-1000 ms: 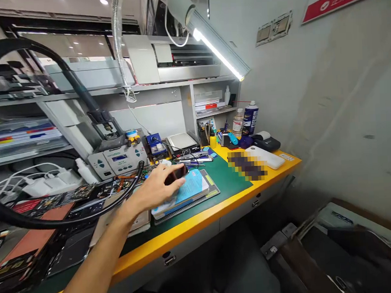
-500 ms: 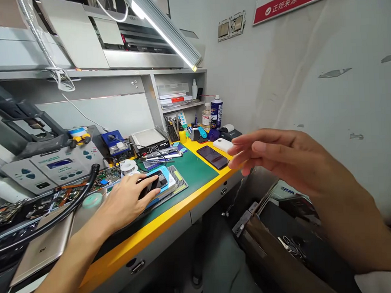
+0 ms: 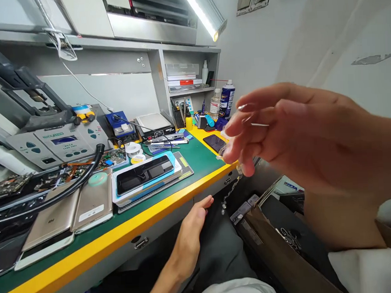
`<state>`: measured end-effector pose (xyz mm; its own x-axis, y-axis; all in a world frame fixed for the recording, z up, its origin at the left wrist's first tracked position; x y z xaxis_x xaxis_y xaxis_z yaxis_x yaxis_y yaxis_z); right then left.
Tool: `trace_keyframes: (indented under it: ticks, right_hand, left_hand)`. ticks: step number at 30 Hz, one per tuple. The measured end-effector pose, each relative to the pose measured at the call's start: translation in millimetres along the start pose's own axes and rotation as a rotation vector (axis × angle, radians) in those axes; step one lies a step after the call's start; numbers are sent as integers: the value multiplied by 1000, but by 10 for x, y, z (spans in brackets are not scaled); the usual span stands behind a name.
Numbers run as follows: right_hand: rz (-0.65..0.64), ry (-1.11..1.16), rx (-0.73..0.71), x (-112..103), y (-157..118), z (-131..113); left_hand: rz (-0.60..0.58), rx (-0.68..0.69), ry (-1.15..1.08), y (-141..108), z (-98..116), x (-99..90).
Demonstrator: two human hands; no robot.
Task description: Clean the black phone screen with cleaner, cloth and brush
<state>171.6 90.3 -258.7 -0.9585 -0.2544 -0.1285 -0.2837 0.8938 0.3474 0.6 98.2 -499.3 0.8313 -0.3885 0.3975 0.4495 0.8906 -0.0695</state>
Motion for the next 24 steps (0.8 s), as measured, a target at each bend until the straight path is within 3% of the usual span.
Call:
trace_keyframes:
  ticks: [1, 3, 5, 9, 16, 24]
  right_hand:
    - [6, -1, 4, 33, 12, -24]
    - [14, -12, 41, 101, 25, -44]
    - [23, -16, 78, 159, 23, -7]
    - [-44, 13, 85, 249, -28, 320]
    - [-477, -312, 345, 373, -158, 1181]
    - [-376, -114, 525, 426, -193, 1661]
  left_hand:
    - [46, -102, -324, 59, -199, 38]
    - [45, -218, -516, 181, -464, 133]
    - [21, -307, -670, 263, -563, 217]
    - [28, -360, -927, 268, -471, 242]
    - [28, -356, -1137, 101, -395, 98]
    - [120, -359, -1097, 34, -286, 109]
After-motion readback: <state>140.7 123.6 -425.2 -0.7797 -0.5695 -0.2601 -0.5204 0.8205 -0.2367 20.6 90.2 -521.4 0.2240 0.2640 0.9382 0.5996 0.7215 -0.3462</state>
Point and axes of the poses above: each hand's wrist, its own y-axis towards the middle knuckle, its own x-axis out of the palm, z = x × y, the point moved 2 cm from there along y, towards the middle knuckle, and after that the axes turned 4 degrees about -y, right-handed, at the moved point
